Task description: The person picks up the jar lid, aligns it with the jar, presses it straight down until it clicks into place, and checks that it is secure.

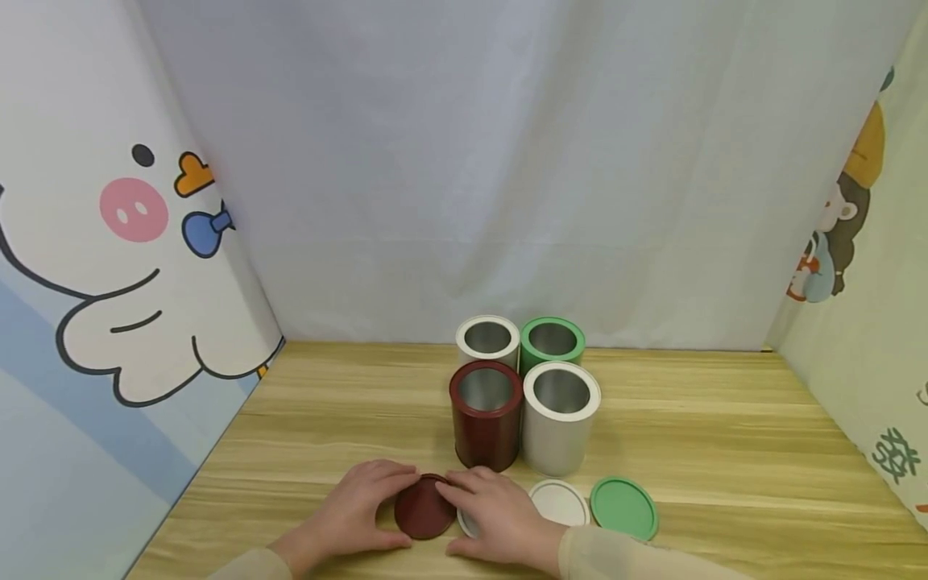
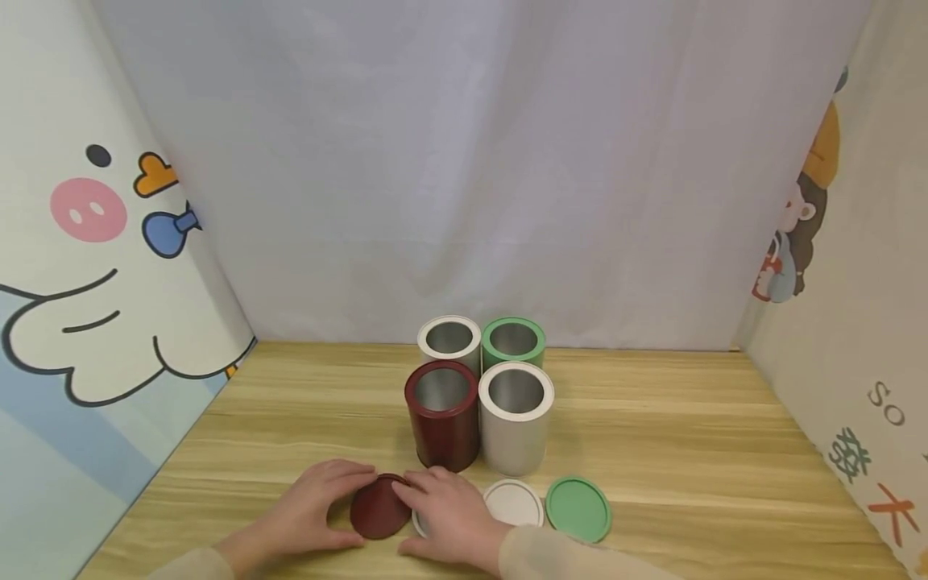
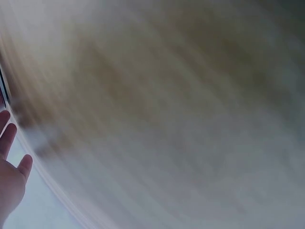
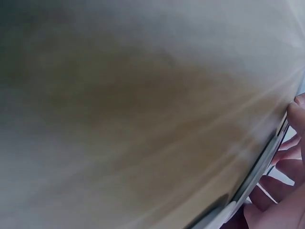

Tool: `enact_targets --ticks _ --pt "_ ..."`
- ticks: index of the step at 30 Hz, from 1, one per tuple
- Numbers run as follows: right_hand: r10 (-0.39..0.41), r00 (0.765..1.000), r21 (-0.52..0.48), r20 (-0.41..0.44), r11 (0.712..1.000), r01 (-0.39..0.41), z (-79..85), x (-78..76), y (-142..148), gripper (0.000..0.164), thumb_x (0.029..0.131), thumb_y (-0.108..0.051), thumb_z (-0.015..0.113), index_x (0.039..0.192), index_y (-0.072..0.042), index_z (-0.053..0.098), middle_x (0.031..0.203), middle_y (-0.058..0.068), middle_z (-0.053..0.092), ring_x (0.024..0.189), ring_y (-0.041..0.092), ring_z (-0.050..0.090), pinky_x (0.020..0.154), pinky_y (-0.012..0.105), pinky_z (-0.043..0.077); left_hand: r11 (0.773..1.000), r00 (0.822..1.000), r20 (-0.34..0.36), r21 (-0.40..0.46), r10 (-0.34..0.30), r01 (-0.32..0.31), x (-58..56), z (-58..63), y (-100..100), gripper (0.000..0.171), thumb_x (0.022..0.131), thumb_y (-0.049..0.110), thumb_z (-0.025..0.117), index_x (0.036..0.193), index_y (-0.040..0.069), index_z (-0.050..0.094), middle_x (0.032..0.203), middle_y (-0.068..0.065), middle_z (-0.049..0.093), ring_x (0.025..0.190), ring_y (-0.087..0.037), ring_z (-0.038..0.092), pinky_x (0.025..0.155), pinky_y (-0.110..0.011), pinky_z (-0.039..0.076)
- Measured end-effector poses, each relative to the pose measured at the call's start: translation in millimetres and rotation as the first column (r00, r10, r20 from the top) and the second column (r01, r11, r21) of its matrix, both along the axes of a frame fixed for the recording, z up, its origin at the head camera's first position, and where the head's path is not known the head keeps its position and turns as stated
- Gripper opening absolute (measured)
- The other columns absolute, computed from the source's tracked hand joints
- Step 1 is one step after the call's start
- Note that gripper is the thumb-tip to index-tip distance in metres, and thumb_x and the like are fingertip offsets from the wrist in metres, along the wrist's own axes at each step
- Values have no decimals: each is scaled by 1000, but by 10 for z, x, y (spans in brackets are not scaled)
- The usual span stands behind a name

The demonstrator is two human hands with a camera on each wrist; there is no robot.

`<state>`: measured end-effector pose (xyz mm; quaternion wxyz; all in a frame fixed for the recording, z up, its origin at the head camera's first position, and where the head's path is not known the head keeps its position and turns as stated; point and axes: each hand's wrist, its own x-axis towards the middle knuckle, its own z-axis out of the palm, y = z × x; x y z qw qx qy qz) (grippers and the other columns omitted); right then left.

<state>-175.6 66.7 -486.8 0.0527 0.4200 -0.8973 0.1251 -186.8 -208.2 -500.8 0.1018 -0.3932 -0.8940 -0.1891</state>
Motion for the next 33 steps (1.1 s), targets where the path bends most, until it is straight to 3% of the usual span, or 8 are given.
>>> enact_targets --ticks 19,33 --pt "22 999 79 -23 997 -20 1 -118 -88 61 91 -56 65 138 -19 61 137 -1 56 122 16 51 94 30 50 997 997 -14 9 -71 71 -6 35 3 52 82 52 77 116 13 75 126 -3 66 112 -19 59 90 -46 52" --pt "35 999 74 -22 997 -34 -13 -138 -114 57 90 -53 67 134 -16 64 137 -1 56 121 15 51 93 28 50 997 997 34 21 -69 69 -9 52 14 50 83 50 77 115 12 76 127 -2 66 113 -19 58 91 -42 52"
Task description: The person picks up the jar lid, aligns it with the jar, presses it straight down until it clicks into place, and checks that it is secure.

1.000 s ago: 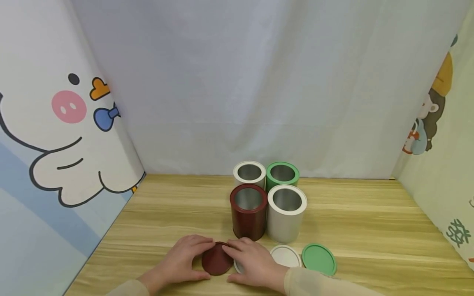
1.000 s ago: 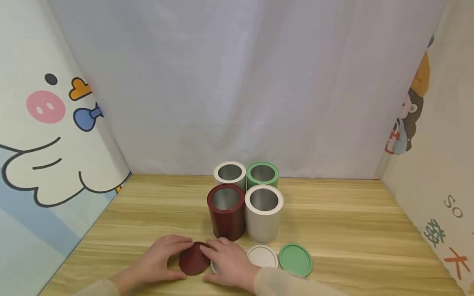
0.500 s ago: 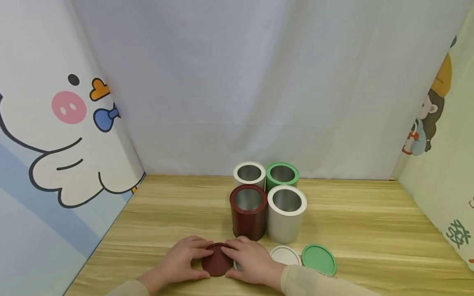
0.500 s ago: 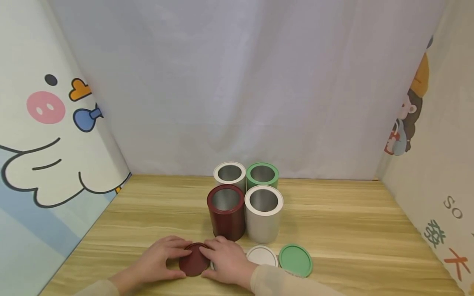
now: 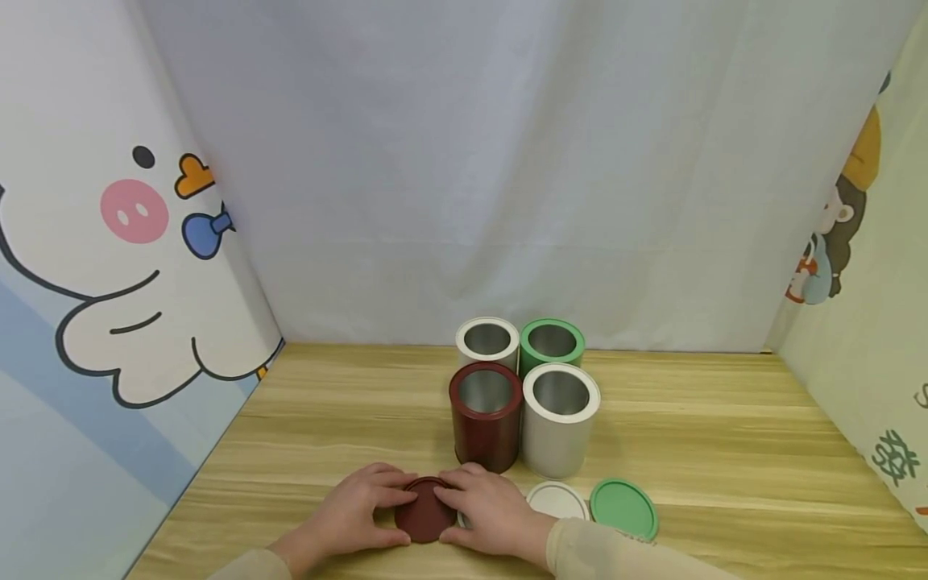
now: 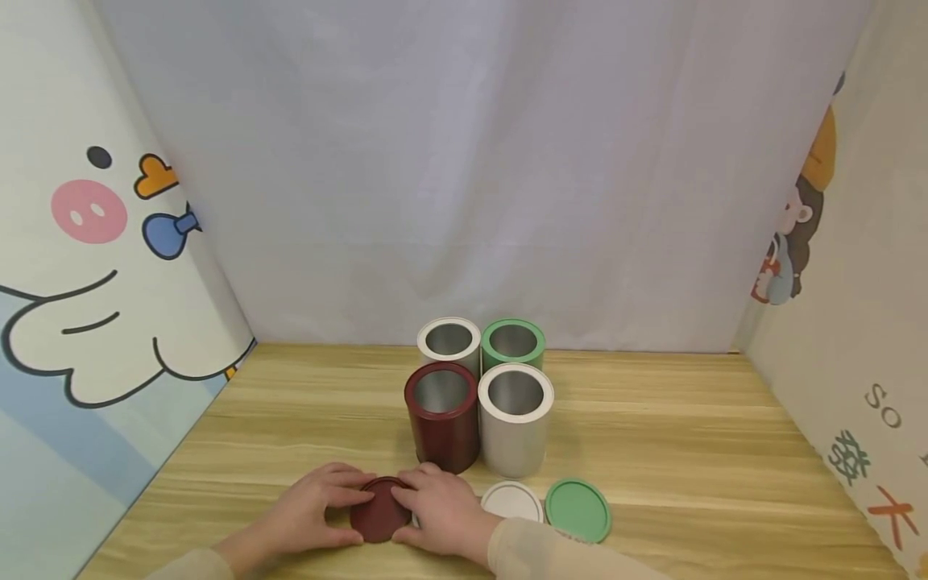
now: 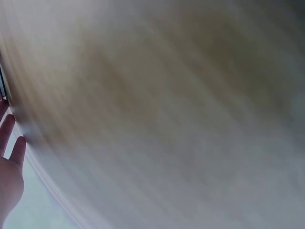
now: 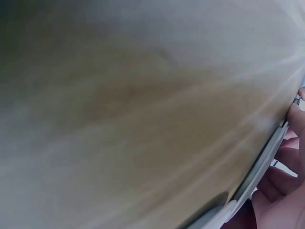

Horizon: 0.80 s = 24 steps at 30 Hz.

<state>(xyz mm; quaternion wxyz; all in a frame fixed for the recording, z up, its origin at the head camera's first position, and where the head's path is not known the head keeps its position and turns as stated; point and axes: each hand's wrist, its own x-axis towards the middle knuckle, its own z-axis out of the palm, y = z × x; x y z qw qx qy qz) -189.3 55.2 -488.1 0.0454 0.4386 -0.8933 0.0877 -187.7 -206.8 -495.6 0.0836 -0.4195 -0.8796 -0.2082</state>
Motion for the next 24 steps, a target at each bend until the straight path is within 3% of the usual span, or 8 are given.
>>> enact_targets --ticks 12,24 --pt "6 1000 -37 27 999 -5 12 -29 6 56 90 -49 70 133 -14 66 136 0 58 121 15 52 94 27 49 999 993 112 -3 37 -37 -12 35 14 53 82 47 79 116 7 75 127 -1 65 113 -18 58 93 -41 51" --pt "25 997 -91 80 996 -17 26 -11 42 55 89 -47 71 132 -14 66 136 1 59 122 15 51 97 28 47 999 990 137 8 36 -37 -14 71 14 55 80 48 80 115 6 75 124 -1 67 112 -19 60 93 -41 52"
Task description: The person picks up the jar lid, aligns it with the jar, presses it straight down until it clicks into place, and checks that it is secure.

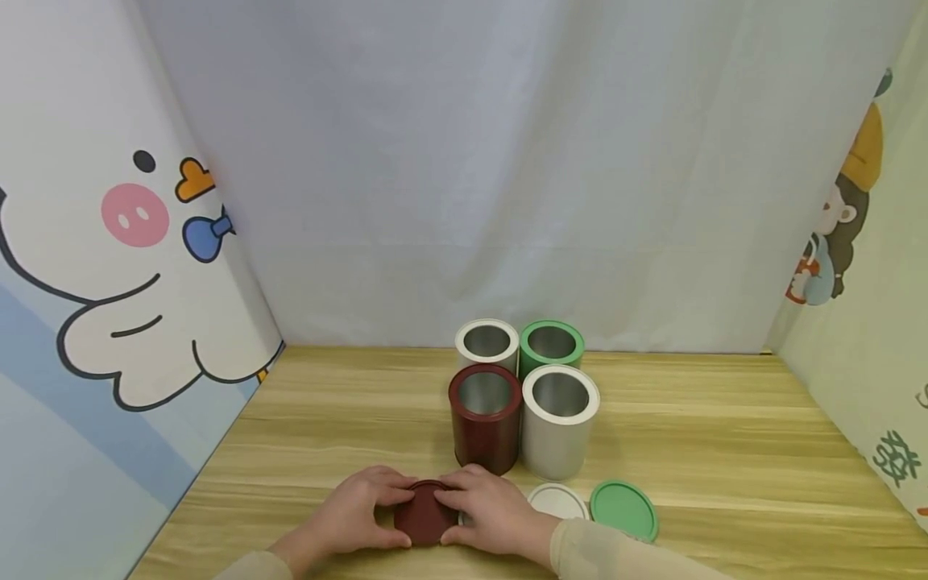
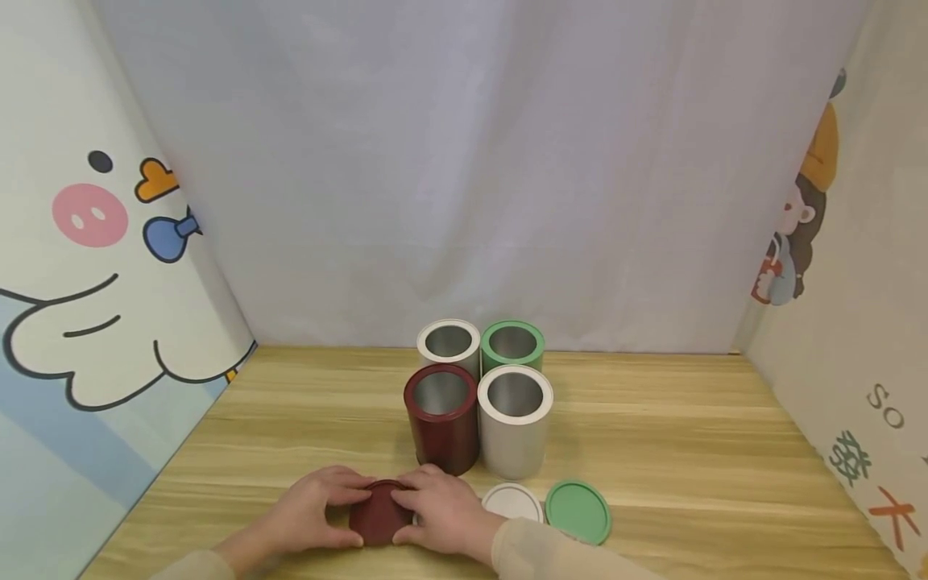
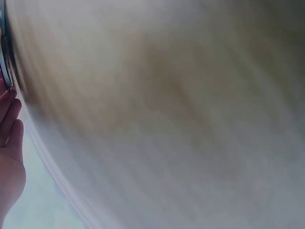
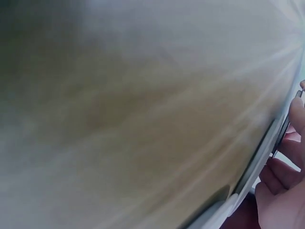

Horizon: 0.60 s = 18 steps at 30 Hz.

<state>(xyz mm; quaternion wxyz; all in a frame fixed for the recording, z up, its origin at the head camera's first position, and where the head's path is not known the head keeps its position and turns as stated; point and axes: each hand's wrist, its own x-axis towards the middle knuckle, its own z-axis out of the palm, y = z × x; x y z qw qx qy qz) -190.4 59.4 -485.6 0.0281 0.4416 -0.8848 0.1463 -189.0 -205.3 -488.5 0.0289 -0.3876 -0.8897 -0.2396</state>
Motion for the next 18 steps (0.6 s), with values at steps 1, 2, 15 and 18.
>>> enact_targets --ticks 1,2,15,18 --pt "0 1000 -7 5 1000 0 5 2 7 54 89 -46 71 132 -14 66 136 1 58 122 15 51 97 28 47 1000 1000 -5 9 0 0 -1 1 2 55 80 48 81 114 6 75 124 -1 67 112 -19 61 92 -41 52" --pt "0 1000 -14 8 1000 0 13 5 13 54 89 -46 71 133 -14 66 136 2 58 123 15 51 97 28 47 1000 1000 -14 20 -1 1 -1 4 3 55 79 47 82 114 6 75 123 -1 68 111 -19 61 92 -41 52" --pt "-57 996 -183 68 981 69 164 76 74 57 86 -44 76 131 -10 66 132 2 61 119 17 52 97 30 47 991 1000 -21 133 7 -4 59 221 10 55 78 40 85 118 4 74 124 -3 68 112 -26 62 90 -46 53" --pt "-39 998 -250 40 967 47 186 90 98 57 84 -43 78 129 -9 67 131 3 62 119 18 53 98 31 47 990 997 -72 139 -3 13 74 257 12 55 78 42 84 118 5 74 122 -4 69 110 -26 63 89 -47 53"
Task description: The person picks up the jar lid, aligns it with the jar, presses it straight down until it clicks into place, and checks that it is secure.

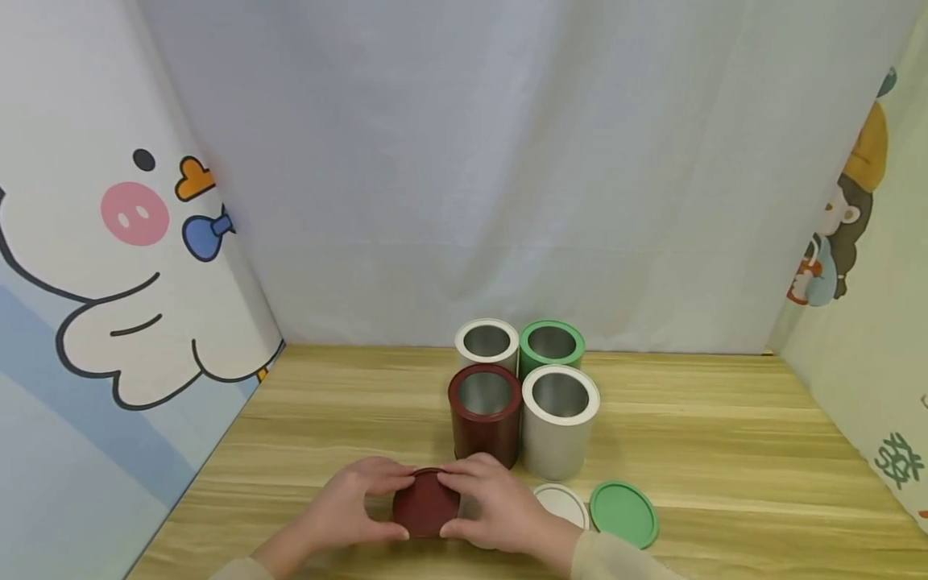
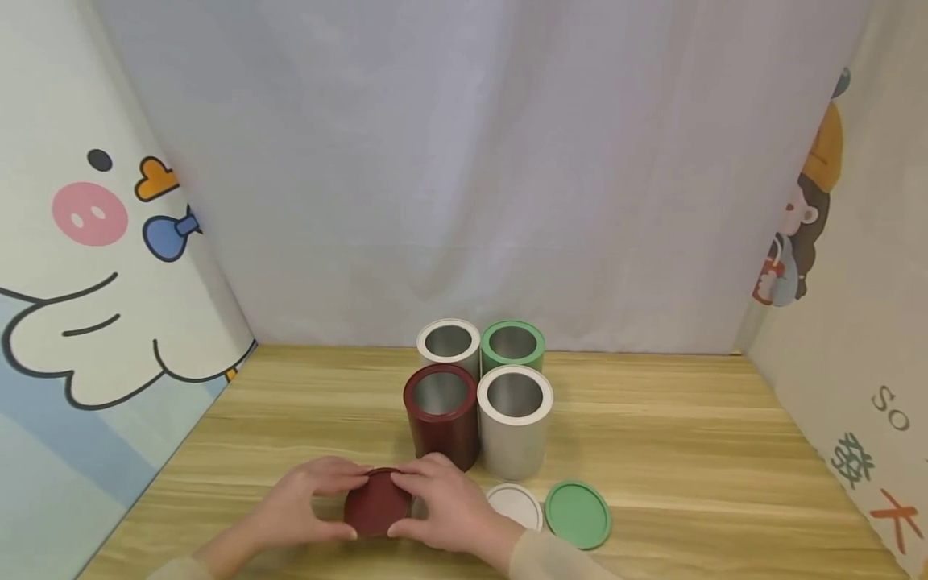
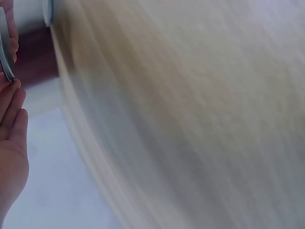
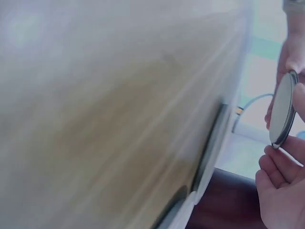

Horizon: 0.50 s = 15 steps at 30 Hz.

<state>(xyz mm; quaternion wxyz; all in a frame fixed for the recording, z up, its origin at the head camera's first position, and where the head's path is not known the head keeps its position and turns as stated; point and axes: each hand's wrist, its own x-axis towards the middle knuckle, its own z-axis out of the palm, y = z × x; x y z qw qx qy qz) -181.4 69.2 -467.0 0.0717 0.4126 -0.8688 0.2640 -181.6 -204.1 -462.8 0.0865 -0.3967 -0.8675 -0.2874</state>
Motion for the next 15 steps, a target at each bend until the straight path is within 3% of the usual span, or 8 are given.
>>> enact_targets --ticks 6,15 --pt "33 994 -112 -103 993 -45 31 15 37 59 81 -42 81 126 -6 68 129 4 64 117 18 55 97 32 48 1000 998 -65 28 3 -1 27 50 7 58 77 46 84 119 7 74 121 -2 69 110 -22 63 88 -45 54" --pt "38 985 -164 -168 984 -66 92 21 107 63 78 -38 85 129 -5 66 128 3 64 115 17 56 95 33 49 998 995 -93 57 26 -21 89 137 75 59 76 47 84 119 8 73 123 1 68 112 -22 62 90 -45 53"
